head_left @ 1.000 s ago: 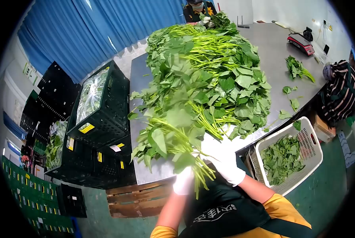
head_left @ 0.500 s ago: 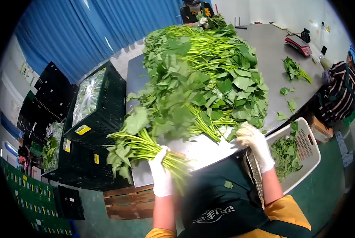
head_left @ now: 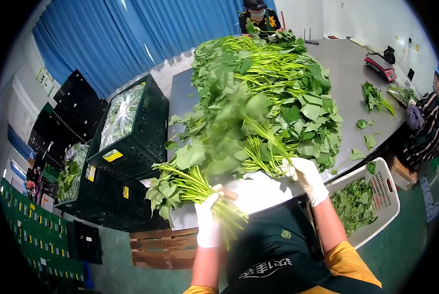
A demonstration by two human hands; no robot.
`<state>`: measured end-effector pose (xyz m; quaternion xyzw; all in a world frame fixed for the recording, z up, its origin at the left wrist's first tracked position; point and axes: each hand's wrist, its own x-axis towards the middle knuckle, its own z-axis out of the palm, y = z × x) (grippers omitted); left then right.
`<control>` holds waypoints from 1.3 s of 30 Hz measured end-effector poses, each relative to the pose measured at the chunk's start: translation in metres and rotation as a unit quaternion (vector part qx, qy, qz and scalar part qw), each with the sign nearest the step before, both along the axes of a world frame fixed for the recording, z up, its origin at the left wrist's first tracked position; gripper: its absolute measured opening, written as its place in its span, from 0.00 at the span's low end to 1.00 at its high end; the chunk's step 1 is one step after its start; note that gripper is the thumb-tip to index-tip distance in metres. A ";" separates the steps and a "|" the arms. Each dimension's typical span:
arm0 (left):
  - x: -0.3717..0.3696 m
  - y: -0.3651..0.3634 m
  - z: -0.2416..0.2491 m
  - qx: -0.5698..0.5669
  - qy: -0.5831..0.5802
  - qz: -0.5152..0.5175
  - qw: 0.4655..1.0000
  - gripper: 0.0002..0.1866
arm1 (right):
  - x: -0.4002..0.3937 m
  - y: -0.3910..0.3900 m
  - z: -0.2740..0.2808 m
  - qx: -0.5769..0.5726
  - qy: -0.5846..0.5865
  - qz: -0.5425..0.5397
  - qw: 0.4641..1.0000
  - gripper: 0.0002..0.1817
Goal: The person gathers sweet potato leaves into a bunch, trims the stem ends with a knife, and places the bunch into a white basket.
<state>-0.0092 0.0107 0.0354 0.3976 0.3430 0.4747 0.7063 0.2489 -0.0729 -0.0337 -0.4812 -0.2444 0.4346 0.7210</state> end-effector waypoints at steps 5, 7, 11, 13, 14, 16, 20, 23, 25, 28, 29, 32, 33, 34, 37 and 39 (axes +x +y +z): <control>0.010 0.001 -0.007 -0.045 0.037 0.036 0.998 0.11 | -0.022 -0.006 0.002 -0.047 -0.076 -0.004 0.996 0.14; 0.015 -0.004 0.003 -0.051 0.026 0.037 0.998 0.10 | -0.038 -0.007 -0.002 -0.052 -0.045 -0.001 0.998 0.14; 0.015 0.001 -0.008 -0.043 0.043 0.038 0.997 0.10 | -0.070 -0.008 0.006 -0.042 -0.060 0.045 0.996 0.12; 0.016 0.003 -0.011 -0.040 0.047 0.002 0.998 0.10 | -0.086 -0.008 -0.001 -0.054 -0.002 0.073 0.996 0.10; 0.017 0.005 -0.016 -0.042 0.039 0.003 0.998 0.11 | -0.091 -0.008 -0.003 -0.053 -0.028 0.095 0.994 0.10; 0.017 0.006 -0.020 -0.039 0.028 -0.009 0.999 0.11 | -0.098 -0.008 -0.006 -0.052 -0.051 0.117 0.990 0.11; 0.017 0.003 -0.017 -0.001 0.018 -0.037 0.999 0.11 | -0.106 -0.014 0.004 -0.110 -0.169 0.107 0.974 0.13; 0.018 0.001 -0.014 -0.015 0.017 -0.054 0.998 0.12 | -0.107 -0.018 0.005 -0.114 -0.223 0.111 0.962 0.14; 0.018 0.003 -0.022 -0.020 0.015 -0.035 0.999 0.13 | -0.109 -0.021 0.001 -0.103 -0.248 0.124 0.955 0.14; 0.015 0.005 -0.027 -0.048 0.015 -0.041 0.998 0.14 | -0.107 -0.018 -0.020 -0.018 -0.349 0.105 0.931 0.14; 0.014 0.004 -0.028 -0.063 0.013 -0.047 0.997 0.14 | -0.108 -0.017 -0.016 -0.019 -0.348 0.105 0.931 0.14; 0.017 0.005 -0.044 -0.034 0.023 -0.051 0.998 0.15 | -0.115 -0.011 0.008 -0.053 -0.516 0.058 0.853 0.16; 0.019 0.004 -0.045 -0.035 0.024 -0.053 0.998 0.15 | -0.117 -0.008 0.007 -0.055 -0.516 0.056 0.853 0.16; 0.020 0.002 -0.045 -0.036 0.014 -0.057 0.998 0.15 | -0.118 -0.005 0.003 -0.073 -0.497 0.055 0.863 0.16; 0.022 -0.001 -0.031 -0.040 0.008 -0.075 0.996 0.15 | -0.120 -0.002 -0.008 -0.044 -0.436 0.033 0.898 0.14; 0.023 -0.004 -0.021 -0.061 0.011 -0.067 0.996 0.13 | -0.122 -0.003 -0.010 -0.060 -0.367 0.042 0.927 0.13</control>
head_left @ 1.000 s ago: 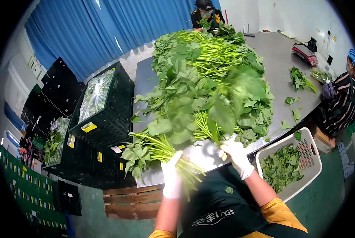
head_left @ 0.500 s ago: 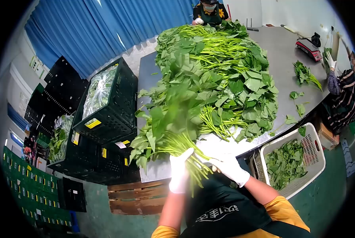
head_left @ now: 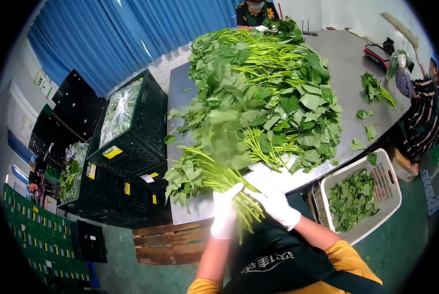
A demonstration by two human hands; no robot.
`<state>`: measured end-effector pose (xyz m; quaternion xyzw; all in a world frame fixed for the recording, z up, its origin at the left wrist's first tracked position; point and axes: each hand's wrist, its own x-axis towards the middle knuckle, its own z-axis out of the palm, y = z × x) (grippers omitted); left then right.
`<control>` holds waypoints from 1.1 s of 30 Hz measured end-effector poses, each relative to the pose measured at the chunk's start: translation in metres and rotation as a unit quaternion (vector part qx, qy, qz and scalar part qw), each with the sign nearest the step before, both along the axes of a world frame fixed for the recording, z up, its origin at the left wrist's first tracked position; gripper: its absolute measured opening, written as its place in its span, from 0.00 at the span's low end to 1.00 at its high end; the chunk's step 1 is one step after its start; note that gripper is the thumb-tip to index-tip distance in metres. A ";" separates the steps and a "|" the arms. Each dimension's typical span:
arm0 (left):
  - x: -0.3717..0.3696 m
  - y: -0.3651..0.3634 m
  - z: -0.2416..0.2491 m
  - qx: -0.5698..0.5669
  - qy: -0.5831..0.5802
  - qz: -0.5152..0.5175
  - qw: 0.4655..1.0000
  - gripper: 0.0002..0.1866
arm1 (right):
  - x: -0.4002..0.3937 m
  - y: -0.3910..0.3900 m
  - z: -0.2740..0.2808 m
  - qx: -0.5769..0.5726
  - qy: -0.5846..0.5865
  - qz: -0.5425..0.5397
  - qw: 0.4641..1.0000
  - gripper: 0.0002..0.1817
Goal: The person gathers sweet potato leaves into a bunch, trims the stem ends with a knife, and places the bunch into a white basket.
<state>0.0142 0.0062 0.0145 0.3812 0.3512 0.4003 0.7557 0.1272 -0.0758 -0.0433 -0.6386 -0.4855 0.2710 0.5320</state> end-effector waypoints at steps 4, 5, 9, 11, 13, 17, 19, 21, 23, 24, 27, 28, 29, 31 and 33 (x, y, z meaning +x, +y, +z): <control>0.002 -0.001 0.001 -0.035 -0.011 -0.026 0.999 0.11 | 0.007 -0.005 0.002 -0.059 -0.072 0.030 0.995 0.13; 0.004 0.002 -0.009 -0.014 -0.020 -0.007 1.000 0.12 | 0.005 0.000 -0.005 -0.003 -0.101 -0.007 0.995 0.12; 0.007 0.005 -0.025 -0.003 -0.014 -0.002 1.000 0.15 | 0.008 -0.004 -0.002 0.035 -0.244 -0.037 0.968 0.13; 0.007 0.005 -0.031 0.009 -0.006 -0.011 1.000 0.15 | 0.008 -0.005 0.002 0.007 -0.257 -0.035 0.966 0.13; 0.004 0.008 -0.043 0.051 0.038 -0.037 0.997 0.14 | 0.008 -0.007 0.006 -0.008 -0.233 -0.031 0.972 0.13; 0.008 -0.001 -0.024 -0.053 0.007 -0.027 0.998 0.14 | 0.017 -0.008 -0.015 -0.013 0.043 0.018 0.999 0.14; 0.010 -0.001 -0.024 -0.036 -0.004 -0.026 0.999 0.14 | 0.017 -0.007 -0.012 -0.031 0.329 0.026 0.944 0.13; 0.013 0.000 -0.032 0.002 -0.019 -0.009 1.000 0.14 | 0.017 -0.007 -0.009 -0.025 0.352 0.016 0.936 0.14; 0.013 -0.002 -0.033 -0.010 -0.019 -0.020 1.000 0.15 | 0.018 -0.010 -0.007 -0.019 0.376 0.002 0.926 0.14; 0.012 -0.003 -0.031 -0.020 -0.017 -0.030 0.999 0.15 | 0.019 -0.010 -0.006 -0.036 0.361 0.004 0.932 0.14; 0.013 -0.008 -0.028 0.008 -0.032 -0.038 0.999 0.17 | 0.022 -0.011 -0.005 -0.067 0.316 0.014 0.946 0.14; 0.013 -0.010 -0.028 0.034 -0.018 -0.048 0.998 0.17 | 0.021 -0.011 -0.003 -0.066 0.316 0.014 0.947 0.14; 0.016 -0.013 -0.023 0.020 -0.012 -0.030 0.999 0.16 | 0.019 -0.012 -0.001 -0.063 0.283 0.019 0.957 0.14; 0.016 -0.010 -0.031 0.020 -0.012 -0.033 0.999 0.15 | 0.017 -0.012 -0.005 -0.062 0.272 0.023 0.960 0.14; 0.016 -0.013 -0.026 0.014 -0.022 -0.039 0.999 0.14 | 0.015 -0.011 -0.013 -0.045 0.306 -0.002 0.951 0.14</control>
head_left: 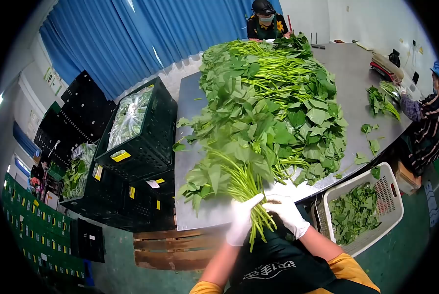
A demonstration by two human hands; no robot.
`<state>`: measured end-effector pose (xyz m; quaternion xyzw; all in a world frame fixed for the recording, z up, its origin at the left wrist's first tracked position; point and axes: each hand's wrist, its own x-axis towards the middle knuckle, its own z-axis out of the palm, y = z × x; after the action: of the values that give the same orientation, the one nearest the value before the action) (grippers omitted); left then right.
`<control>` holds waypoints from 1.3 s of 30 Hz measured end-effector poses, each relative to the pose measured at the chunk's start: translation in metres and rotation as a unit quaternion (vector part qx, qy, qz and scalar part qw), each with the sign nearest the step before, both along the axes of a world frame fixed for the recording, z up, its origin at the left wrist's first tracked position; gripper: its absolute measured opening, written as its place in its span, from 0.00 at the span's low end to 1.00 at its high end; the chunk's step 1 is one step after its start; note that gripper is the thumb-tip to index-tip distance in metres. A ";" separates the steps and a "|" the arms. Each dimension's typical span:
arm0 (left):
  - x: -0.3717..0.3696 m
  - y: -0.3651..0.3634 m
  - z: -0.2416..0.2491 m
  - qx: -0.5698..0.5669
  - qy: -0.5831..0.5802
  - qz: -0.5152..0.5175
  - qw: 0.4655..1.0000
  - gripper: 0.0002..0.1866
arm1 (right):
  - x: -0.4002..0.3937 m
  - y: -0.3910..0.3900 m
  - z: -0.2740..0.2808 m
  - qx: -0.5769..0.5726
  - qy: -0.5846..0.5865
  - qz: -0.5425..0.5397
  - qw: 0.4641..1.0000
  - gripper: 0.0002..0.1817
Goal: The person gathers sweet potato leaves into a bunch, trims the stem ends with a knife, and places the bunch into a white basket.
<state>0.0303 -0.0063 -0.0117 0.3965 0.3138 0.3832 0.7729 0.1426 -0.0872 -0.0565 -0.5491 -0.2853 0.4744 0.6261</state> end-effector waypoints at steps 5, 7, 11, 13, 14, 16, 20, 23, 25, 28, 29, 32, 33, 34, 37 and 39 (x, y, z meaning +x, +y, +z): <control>0.000 -0.001 0.002 0.026 0.017 -0.020 0.999 0.15 | 0.001 -0.002 0.014 0.085 0.160 -0.071 0.981 0.13; 0.003 -0.013 0.038 -0.058 0.039 -0.040 0.997 0.14 | 0.001 -0.006 0.014 0.086 0.221 -0.079 0.968 0.12; -0.014 -0.001 -0.018 0.494 0.196 0.002 0.847 0.14 | 0.013 -0.017 -0.033 0.235 0.288 -0.118 0.921 0.10; -0.026 0.024 -0.002 0.098 0.145 0.019 0.984 0.12 | 0.049 -0.035 -0.042 0.243 0.254 -0.193 0.916 0.08; -0.035 0.023 0.016 0.122 0.108 0.087 0.983 0.14 | 0.072 -0.048 -0.039 0.289 0.345 -0.214 0.867 0.09; -0.054 0.036 0.034 0.092 0.051 0.105 0.989 0.14 | 0.117 -0.071 -0.015 0.435 0.445 -0.250 0.742 0.17; -0.057 0.049 0.023 0.024 -0.022 0.185 0.982 0.06 | 0.135 -0.048 -0.011 0.281 0.254 -0.153 0.913 0.32; -0.049 0.036 0.028 -0.002 -0.018 0.167 0.986 0.03 | 0.082 0.001 0.000 -0.014 -0.073 -0.079 0.994 0.19; -0.056 0.034 0.029 -0.013 -0.004 0.127 0.992 0.12 | 0.073 0.036 -0.047 0.065 -0.574 -0.154 0.801 0.13; -0.061 0.034 0.022 -0.047 -0.026 0.133 0.990 0.14 | 0.071 0.069 -0.068 -0.186 -0.677 -0.049 0.710 0.14; -0.062 0.035 0.018 -0.044 -0.009 0.173 0.984 0.13 | 0.073 0.068 -0.063 -0.182 -0.678 -0.049 0.711 0.14; -0.067 0.038 0.016 -0.021 0.024 0.218 0.975 0.09 | 0.075 0.061 -0.047 -0.074 -0.558 -0.167 0.810 0.09; -0.066 0.038 0.018 -0.003 0.041 0.221 0.974 0.06 | 0.079 0.059 -0.039 -0.054 -0.382 -0.138 0.912 0.08; -0.063 0.036 0.021 -0.006 0.039 0.223 0.974 0.07 | 0.079 0.055 -0.032 -0.026 -0.230 -0.127 0.965 0.08; -0.049 0.033 0.020 0.008 0.033 0.217 0.976 0.08 | 0.067 0.040 -0.004 0.016 -0.092 -0.099 0.991 0.08; -0.038 0.028 0.029 0.008 0.056 0.162 0.985 0.15 | 0.049 0.032 0.026 0.018 -0.004 -0.093 0.996 0.10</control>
<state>-0.0076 0.0215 0.0174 0.3678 0.4131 0.4829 0.6789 0.1919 -0.0554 -0.0309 -0.5636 -0.2444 0.4069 0.6761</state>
